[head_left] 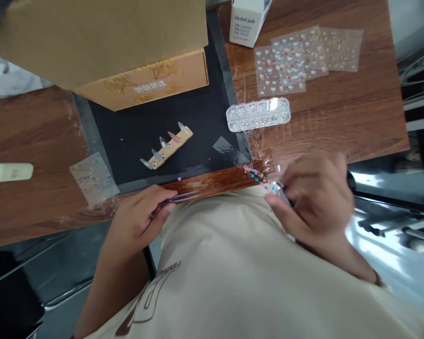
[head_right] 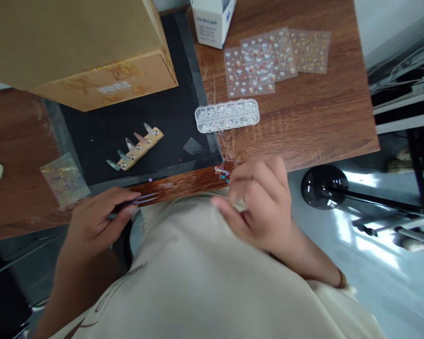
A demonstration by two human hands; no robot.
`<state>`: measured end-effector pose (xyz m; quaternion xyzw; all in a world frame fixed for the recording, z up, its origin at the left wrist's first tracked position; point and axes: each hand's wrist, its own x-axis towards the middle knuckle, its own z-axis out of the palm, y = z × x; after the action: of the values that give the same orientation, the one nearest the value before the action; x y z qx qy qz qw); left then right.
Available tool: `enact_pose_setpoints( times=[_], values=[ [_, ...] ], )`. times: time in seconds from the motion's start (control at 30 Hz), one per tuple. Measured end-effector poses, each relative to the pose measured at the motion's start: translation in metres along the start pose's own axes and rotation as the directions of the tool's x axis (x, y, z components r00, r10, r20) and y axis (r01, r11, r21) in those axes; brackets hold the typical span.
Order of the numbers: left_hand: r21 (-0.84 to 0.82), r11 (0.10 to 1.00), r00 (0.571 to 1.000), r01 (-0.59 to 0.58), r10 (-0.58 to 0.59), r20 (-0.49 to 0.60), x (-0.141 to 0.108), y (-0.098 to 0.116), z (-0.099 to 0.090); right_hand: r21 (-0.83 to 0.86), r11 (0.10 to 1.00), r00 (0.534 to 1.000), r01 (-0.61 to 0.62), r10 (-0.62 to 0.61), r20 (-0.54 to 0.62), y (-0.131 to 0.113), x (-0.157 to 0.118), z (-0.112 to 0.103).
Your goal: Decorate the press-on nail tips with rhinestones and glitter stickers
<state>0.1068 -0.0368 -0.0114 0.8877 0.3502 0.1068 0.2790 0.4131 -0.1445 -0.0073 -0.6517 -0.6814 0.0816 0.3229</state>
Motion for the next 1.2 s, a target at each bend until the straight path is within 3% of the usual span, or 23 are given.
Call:
enact_pose_setpoints(
  times=[0.17,0.43,0.8,1.07,1.2],
  values=[
    [-0.015,0.999,0.998,-0.035,0.035,0.057,0.007,0.007,0.007,-0.360,0.917,0.975,-0.169,0.208,0.073,0.036,-0.010,0.038],
    [0.009,0.994,0.992,-0.113,0.113,0.056,0.014,0.012,0.011,-0.389,0.895,0.971,-0.217,0.240,0.012,0.031,-0.028,0.054],
    [0.100,0.988,0.992,-0.120,0.116,0.048,0.011,0.008,0.009,-0.377,0.903,0.977,-0.203,0.163,-0.136,0.039,-0.049,0.059],
    [0.138,0.990,0.997,0.020,-0.010,-0.071,-0.006,-0.001,-0.006,-0.400,0.915,0.988,-0.048,-0.015,-0.155,0.057,-0.059,0.067],
    [0.105,0.990,0.992,0.092,-0.082,-0.098,-0.014,-0.005,-0.009,-0.388,0.920,0.986,-0.060,-0.007,-0.168,0.063,-0.062,0.069]
  ],
)
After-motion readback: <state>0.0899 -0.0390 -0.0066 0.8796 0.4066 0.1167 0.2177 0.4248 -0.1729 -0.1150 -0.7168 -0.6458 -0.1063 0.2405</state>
